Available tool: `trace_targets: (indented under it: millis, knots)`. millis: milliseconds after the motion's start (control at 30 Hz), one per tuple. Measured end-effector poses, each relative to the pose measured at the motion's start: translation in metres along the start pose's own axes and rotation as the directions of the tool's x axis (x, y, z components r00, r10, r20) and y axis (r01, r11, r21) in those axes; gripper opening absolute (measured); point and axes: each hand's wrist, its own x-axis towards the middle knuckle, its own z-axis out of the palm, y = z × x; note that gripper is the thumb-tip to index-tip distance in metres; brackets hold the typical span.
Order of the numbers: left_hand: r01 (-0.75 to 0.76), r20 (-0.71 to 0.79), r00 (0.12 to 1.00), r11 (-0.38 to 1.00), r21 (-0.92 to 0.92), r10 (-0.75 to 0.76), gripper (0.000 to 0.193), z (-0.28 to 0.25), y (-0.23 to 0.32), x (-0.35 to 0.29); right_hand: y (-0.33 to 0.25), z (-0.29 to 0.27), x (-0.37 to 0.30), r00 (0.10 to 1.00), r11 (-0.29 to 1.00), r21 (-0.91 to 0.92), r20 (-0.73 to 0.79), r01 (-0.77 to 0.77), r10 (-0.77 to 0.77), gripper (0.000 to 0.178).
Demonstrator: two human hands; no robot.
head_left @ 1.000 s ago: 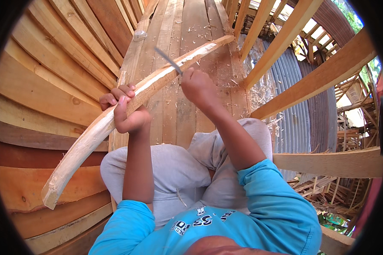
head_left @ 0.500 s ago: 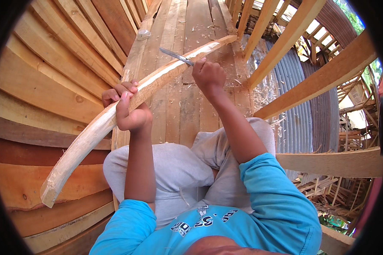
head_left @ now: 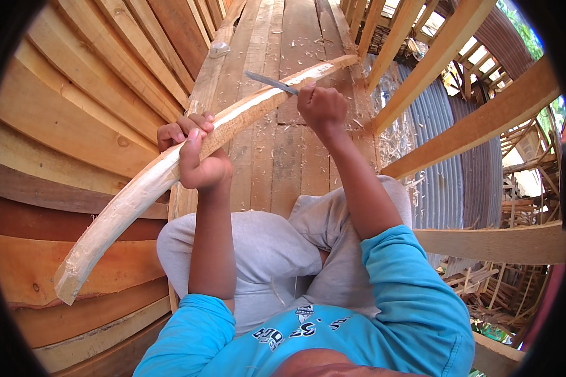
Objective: The person sits on a wooden floor and uses a knife to shave and shape a long, curved piece of wood. They hold the wood with their left hand and repeatedly scrape the surface with the knife in their right hand, creating wood shavings.
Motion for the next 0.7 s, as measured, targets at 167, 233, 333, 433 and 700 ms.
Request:
trace_targets:
  millis: [167, 233, 333, 433, 700]
  knots:
    - [0.002, 0.059, 0.998, 0.998, 0.060, -0.005, 0.020, 0.008, 0.005, 0.002, 0.010, -0.003, 0.007, 0.996, 0.996, 0.025, -0.013, 0.086, -0.086, 0.050]
    - [-0.007, 0.102, 0.995, 0.997, 0.074, 0.000, 0.021, 0.009, 0.009, 0.004, 0.008, -0.011, 0.011, 0.994, 0.993, 0.037, -0.002, 0.109, -0.109, 0.051]
    - [-0.009, 0.141, 0.990, 0.997, 0.077, -0.002, 0.021, 0.012, 0.013, 0.006, 0.012, -0.016, 0.017, 0.988, 0.989, 0.047, 0.048, 0.142, -0.145, 0.051]
    - [0.005, 0.165, 0.986, 0.998, 0.058, -0.015, 0.020, 0.014, 0.014, 0.005, 0.020, -0.023, 0.025, 0.977, 0.979, -0.005, 0.066, 0.206, -0.205, 0.051]
    - [-0.011, 0.224, 0.975, 1.000, 0.018, 0.007, 0.020, 0.016, 0.024, 0.008, 0.018, -0.041, 0.036, 0.949, 0.951, 0.014, 0.059, 0.309, -0.310, 0.049]
